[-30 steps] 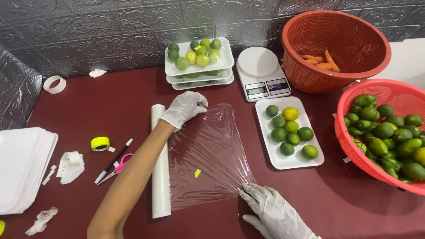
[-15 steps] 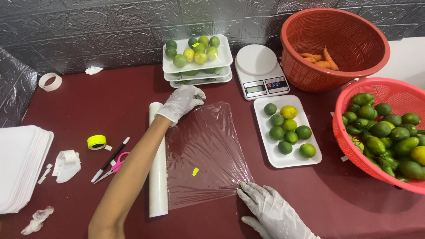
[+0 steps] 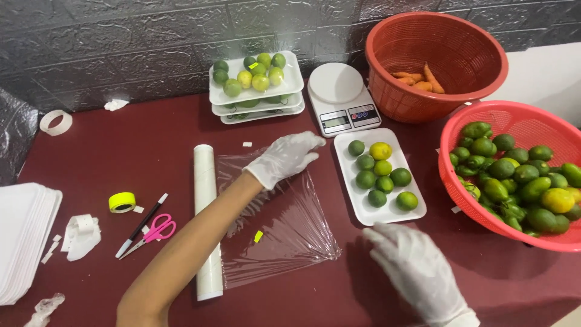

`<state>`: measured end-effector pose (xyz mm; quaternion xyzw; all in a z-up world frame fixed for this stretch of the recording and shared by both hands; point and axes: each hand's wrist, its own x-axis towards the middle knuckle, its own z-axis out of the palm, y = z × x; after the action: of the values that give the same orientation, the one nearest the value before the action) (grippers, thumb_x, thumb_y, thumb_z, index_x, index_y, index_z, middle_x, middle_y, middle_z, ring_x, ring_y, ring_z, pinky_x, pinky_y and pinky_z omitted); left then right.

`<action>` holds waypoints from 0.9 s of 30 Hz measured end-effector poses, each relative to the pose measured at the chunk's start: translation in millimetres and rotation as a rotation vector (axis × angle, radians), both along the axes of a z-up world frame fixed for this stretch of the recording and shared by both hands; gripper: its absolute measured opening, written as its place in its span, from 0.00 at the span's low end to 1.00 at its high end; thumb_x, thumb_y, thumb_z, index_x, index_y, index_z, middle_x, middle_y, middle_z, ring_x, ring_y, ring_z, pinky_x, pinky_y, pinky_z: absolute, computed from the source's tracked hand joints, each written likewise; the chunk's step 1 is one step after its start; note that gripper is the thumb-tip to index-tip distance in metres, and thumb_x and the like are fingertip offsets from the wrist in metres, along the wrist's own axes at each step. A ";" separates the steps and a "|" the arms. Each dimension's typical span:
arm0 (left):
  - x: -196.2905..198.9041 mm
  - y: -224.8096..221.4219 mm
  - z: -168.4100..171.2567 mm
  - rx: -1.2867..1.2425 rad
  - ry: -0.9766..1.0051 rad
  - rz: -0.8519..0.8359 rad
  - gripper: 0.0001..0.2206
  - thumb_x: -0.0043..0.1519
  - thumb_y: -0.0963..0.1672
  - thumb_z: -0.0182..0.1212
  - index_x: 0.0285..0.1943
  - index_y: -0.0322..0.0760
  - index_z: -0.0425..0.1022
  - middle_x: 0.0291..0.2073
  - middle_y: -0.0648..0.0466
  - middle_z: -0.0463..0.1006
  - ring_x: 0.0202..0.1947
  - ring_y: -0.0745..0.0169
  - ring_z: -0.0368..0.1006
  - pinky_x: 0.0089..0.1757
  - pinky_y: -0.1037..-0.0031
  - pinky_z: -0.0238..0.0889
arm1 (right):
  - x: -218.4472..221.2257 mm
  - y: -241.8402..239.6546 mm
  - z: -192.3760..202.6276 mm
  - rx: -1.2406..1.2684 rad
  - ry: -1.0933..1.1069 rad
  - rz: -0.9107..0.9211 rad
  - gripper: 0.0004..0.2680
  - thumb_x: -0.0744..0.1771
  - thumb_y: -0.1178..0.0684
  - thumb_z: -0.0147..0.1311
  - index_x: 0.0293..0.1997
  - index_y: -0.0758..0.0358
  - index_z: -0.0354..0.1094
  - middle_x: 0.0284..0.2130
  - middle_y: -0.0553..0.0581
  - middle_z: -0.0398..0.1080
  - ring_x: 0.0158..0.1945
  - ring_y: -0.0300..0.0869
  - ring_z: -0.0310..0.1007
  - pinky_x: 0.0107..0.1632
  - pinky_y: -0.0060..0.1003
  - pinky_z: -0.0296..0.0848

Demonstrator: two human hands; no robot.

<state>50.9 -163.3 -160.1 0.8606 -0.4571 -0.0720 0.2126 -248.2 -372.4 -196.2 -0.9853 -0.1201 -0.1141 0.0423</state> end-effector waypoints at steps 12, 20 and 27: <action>35.2 -131.9 -2.2 -0.015 -0.069 -0.179 0.21 0.66 0.39 0.48 0.70 0.46 0.69 0.58 0.44 0.77 0.58 0.39 0.72 0.53 0.56 0.65 | 15.4 -50.6 -21.9 -0.388 -0.337 -0.124 0.16 0.68 0.58 0.50 0.62 0.40 0.64 0.47 0.48 0.70 0.33 0.49 0.68 0.40 0.43 0.72; 45.8 -159.6 -5.4 0.104 0.040 -0.087 0.18 0.64 0.38 0.50 0.61 0.42 0.76 0.57 0.46 0.78 0.54 0.41 0.75 0.51 0.59 0.66 | 30.4 -60.9 -32.7 -0.384 -0.354 -0.020 0.09 0.69 0.58 0.52 0.51 0.46 0.68 0.32 0.44 0.68 0.34 0.45 0.69 0.40 0.43 0.71; 52.2 -172.5 -31.4 0.215 -0.127 -0.034 0.12 0.61 0.40 0.52 0.48 0.45 0.79 0.44 0.45 0.80 0.43 0.39 0.78 0.40 0.57 0.69 | 24.3 -67.9 -47.4 -0.331 -0.305 -0.044 0.16 0.67 0.59 0.54 0.61 0.41 0.66 0.45 0.41 0.72 0.35 0.44 0.70 0.36 0.41 0.71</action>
<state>103.1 -335.8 -191.5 0.8734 -0.4738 -0.0694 0.0884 -223.9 -440.3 -243.6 -0.9525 -0.1208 -0.2415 -0.1410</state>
